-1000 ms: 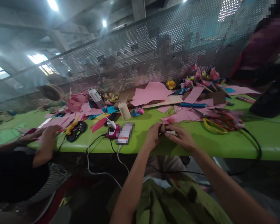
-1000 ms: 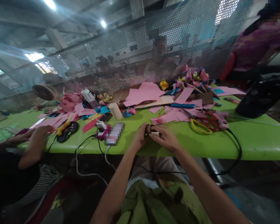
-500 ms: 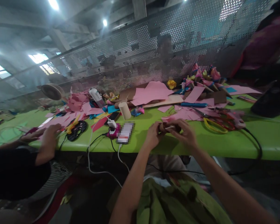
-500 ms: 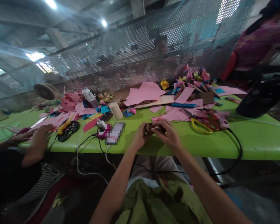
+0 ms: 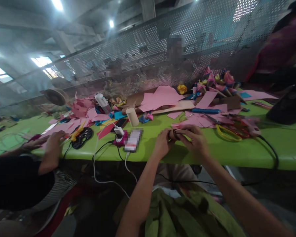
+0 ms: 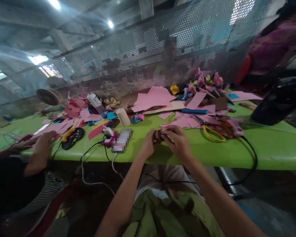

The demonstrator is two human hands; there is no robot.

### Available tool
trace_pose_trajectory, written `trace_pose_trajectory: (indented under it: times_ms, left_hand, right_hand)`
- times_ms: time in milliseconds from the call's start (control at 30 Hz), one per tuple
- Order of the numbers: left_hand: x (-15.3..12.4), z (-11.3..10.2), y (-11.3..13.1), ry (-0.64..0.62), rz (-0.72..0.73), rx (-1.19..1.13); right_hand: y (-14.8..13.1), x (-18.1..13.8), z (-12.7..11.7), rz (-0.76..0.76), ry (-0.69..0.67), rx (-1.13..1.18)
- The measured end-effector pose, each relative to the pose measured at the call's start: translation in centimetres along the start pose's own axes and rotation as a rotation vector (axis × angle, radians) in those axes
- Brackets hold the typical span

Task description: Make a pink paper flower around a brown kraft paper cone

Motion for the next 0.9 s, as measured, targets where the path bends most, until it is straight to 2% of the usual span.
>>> trace_pose_trajectory:
  times_ms: [200, 433, 567, 733, 900]
  left_hand:
    - [0.4, 0.3, -0.6, 0.046, -0.041, 0.038]
    - [0.5, 0.3, -0.7, 0.075, -0.086, 0.047]
    - [0.2, 0.2, -0.5, 0.083, -0.070, 0.051]
    - [-0.2, 0.1, -0.3, 0.010, -0.051, 0.048]
    - [-0.1, 0.2, -0.5, -0.005, -0.045, -0.119]
  right_hand:
    - [-1.5, -0.3, 0.0, -0.120, -0.125, -0.270]
    - [-2.5, -0.5, 0.6, -0.199, -0.211, -0.382]
    - [-2.0, -0.6, 1.0, -0.181, -0.253, -0.318]
    - [-0.8, -0.6, 1.4, -0.104, -0.318, -0.126]
    - [-0.4, -0.7, 1.4, -0.050, -0.345, -0.033]
Point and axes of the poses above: each hand's wrist, its own x-axis towards the middle knuckle, its own z-axis out of the palm, y = z × x, the point moved 4 cm from there along x, towards the middle knuckle, and after that the axes turned 10 degrees about x, right-handed, at the moved point
